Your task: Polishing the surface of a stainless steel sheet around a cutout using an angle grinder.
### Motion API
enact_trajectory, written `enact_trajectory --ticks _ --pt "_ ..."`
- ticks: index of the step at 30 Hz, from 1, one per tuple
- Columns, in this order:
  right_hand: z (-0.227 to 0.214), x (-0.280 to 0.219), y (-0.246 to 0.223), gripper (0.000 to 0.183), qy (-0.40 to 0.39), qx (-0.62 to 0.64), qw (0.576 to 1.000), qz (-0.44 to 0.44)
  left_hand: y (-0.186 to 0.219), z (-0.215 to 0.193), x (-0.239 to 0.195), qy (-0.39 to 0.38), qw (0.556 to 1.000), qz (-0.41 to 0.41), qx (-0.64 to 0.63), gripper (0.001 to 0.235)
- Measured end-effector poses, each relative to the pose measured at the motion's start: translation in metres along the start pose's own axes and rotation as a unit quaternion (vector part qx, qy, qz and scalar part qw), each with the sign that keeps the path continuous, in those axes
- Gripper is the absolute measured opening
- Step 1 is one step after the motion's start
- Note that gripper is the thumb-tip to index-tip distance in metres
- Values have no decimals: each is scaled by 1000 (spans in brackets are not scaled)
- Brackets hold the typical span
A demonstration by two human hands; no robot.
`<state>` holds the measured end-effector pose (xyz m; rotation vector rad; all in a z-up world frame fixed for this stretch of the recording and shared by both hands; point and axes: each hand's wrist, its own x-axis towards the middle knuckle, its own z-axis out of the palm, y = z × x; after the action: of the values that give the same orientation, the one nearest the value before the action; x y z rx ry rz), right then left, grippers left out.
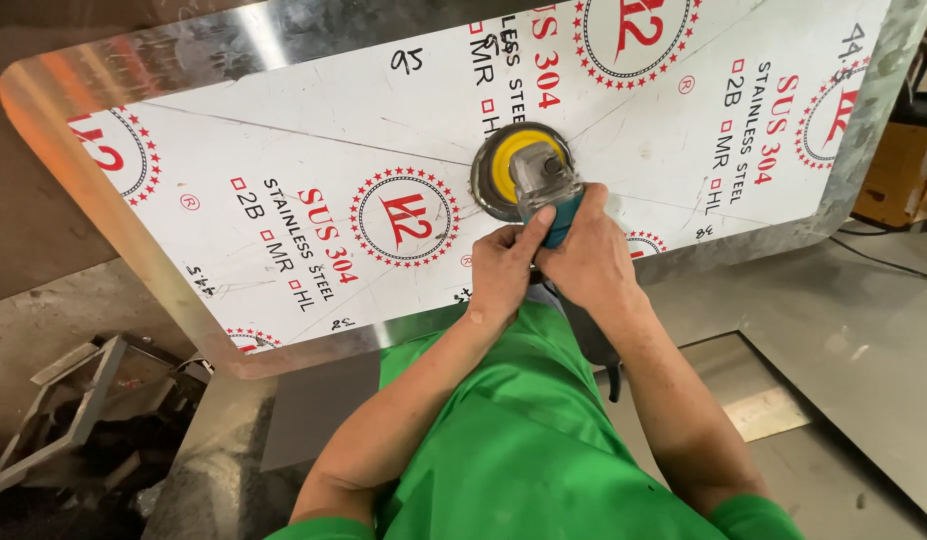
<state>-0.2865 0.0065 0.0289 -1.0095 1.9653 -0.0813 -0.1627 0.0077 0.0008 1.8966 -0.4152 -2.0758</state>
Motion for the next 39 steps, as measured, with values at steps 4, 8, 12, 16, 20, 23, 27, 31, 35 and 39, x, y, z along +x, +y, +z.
enact_trajectory --ticks 4,8,12,16,20,23,27,31,35,39 --pt "2 1 -2 71 8 -2 1000 -27 -10 -6 1 -10 999 0 -33 50" --pt "2 -2 -10 74 -35 -33 999 -12 -19 -13 -3 19 1000 17 -14 50" --pt "0 1 -8 72 -59 -51 997 -8 -11 -9 -3 -3 998 -9 -65 48" --pt "-3 1 -9 80 -19 -36 999 -27 -20 -7 3 -15 998 36 -41 51" --pt "-2 1 -8 77 -29 -37 999 -27 -23 -9 0 -8 998 12 -68 50" --pt "-1 0 -8 75 -41 -39 998 -20 -26 -9 3 -11 998 22 -60 51" --pt "-3 2 -6 74 -8 -47 998 -37 -12 -4 -1 -14 997 5 -74 48" --pt "-6 0 -10 75 -35 -53 997 -32 -25 -9 2 -8 999 3 -53 50" --pt "-8 1 -14 77 -43 -76 995 -48 -24 -8 3 -23 996 0 -83 49" --pt "-7 0 -10 76 -55 -111 991 -49 -37 -12 2 -50 990 -24 -131 47"
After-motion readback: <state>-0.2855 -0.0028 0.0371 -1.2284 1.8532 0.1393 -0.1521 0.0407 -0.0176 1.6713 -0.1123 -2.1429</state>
